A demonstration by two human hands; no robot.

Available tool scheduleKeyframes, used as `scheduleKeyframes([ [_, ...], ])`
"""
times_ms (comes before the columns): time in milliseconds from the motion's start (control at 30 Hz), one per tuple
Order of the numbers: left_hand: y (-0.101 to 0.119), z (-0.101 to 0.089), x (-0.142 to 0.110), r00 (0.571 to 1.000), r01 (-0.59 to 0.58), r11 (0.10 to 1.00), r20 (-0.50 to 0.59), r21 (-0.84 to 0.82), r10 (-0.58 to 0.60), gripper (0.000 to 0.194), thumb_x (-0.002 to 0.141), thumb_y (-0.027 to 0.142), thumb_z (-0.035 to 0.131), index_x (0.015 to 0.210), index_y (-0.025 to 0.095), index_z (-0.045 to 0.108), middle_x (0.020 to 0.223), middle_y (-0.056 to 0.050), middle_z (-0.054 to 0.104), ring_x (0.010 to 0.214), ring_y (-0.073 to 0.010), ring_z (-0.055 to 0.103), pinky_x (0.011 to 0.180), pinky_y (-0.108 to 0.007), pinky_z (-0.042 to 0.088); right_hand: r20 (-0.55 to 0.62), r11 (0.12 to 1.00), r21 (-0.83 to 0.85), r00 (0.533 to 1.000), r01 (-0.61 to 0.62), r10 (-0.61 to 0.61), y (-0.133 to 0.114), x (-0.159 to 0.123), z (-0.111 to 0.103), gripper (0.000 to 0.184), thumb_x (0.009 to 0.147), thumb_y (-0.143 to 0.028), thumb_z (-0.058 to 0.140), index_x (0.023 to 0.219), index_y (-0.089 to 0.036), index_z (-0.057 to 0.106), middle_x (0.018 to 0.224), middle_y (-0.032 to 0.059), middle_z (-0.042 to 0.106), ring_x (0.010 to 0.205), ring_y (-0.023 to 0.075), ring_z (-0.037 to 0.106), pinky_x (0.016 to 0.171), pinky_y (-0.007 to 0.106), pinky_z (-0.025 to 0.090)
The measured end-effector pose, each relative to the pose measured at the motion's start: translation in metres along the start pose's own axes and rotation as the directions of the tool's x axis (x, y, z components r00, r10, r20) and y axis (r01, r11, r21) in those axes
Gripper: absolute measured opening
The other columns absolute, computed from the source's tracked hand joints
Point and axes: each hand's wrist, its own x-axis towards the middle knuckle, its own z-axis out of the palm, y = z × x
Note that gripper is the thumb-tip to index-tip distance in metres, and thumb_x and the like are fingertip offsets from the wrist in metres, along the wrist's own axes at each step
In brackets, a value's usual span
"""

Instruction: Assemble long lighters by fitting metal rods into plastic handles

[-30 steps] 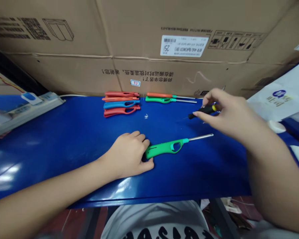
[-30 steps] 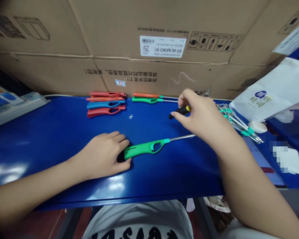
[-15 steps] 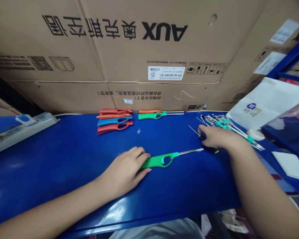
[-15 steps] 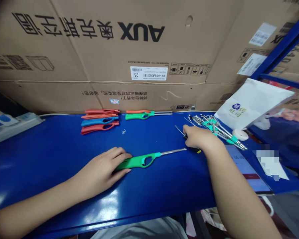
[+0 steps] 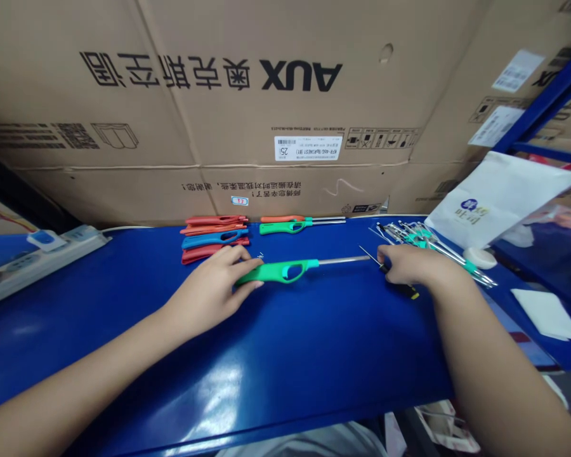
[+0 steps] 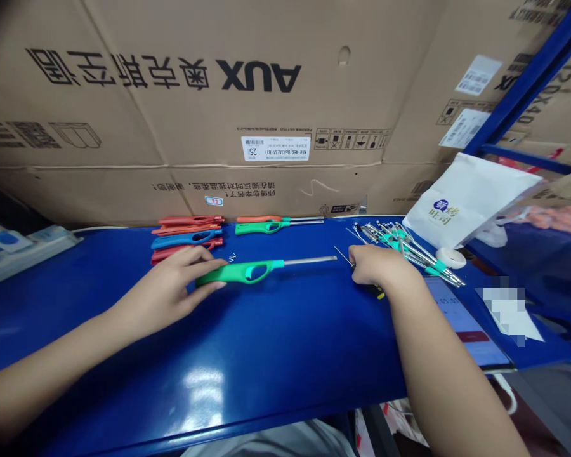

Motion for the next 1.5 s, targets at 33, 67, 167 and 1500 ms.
scheduleKeyframes([
  [33,-0.008,-0.002,0.006,1.000,-0.008,1.000,-0.024,0.014,0.009,0.033,0.101,0.035,0.055,0.124,0.016,0.068,0.107,-0.011,0.062,0.098,-0.0253,0.059,0.089,-0.043,0.053,0.000,1.000,0.001,1.000,-0.004,0.004,0.001,0.000,0.000,0.042,0.065,-0.009,0.062,0.105,-0.021,0.061,0.091,0.0076,0.072,0.077,0.0240,0.070,0.060,0.030,0.043],
  [67,-0.016,-0.003,0.012,0.999,-0.012,1.000,-0.043,0.028,0.013,0.033,0.100,0.036,0.055,0.123,0.016,0.069,0.106,-0.011,0.062,0.098,-0.0258,0.060,0.090,-0.043,0.053,-0.003,1.000,0.000,1.000,-0.008,0.008,0.001,0.000,0.000,0.042,0.065,-0.009,0.063,0.105,-0.021,0.061,0.091,0.0080,0.072,0.077,0.0242,0.070,0.060,0.030,0.043],
  [167,-0.038,-0.004,0.037,0.996,-0.003,0.998,-0.089,0.065,0.009,0.035,0.099,0.039,0.056,0.121,0.017,0.070,0.103,-0.010,0.062,0.098,-0.0267,0.060,0.092,-0.044,0.052,-0.015,1.000,-0.007,1.000,-0.017,0.017,0.005,0.003,0.000,0.038,0.068,-0.011,0.065,0.104,-0.020,0.061,0.092,0.0092,0.072,0.078,0.0250,0.071,0.060,0.030,0.043],
  [1500,-0.059,0.055,0.130,0.994,0.097,0.922,0.008,0.375,-0.108,0.039,0.100,0.031,0.051,0.135,0.025,0.066,0.111,-0.011,0.067,0.105,-0.0295,0.061,0.081,-0.036,0.051,-0.142,0.924,-0.080,0.913,0.374,-0.382,-0.041,0.003,0.023,0.026,0.101,-0.031,0.043,0.118,-0.018,0.059,0.111,0.0149,0.069,0.093,0.0275,0.067,0.068,0.032,0.040],
])
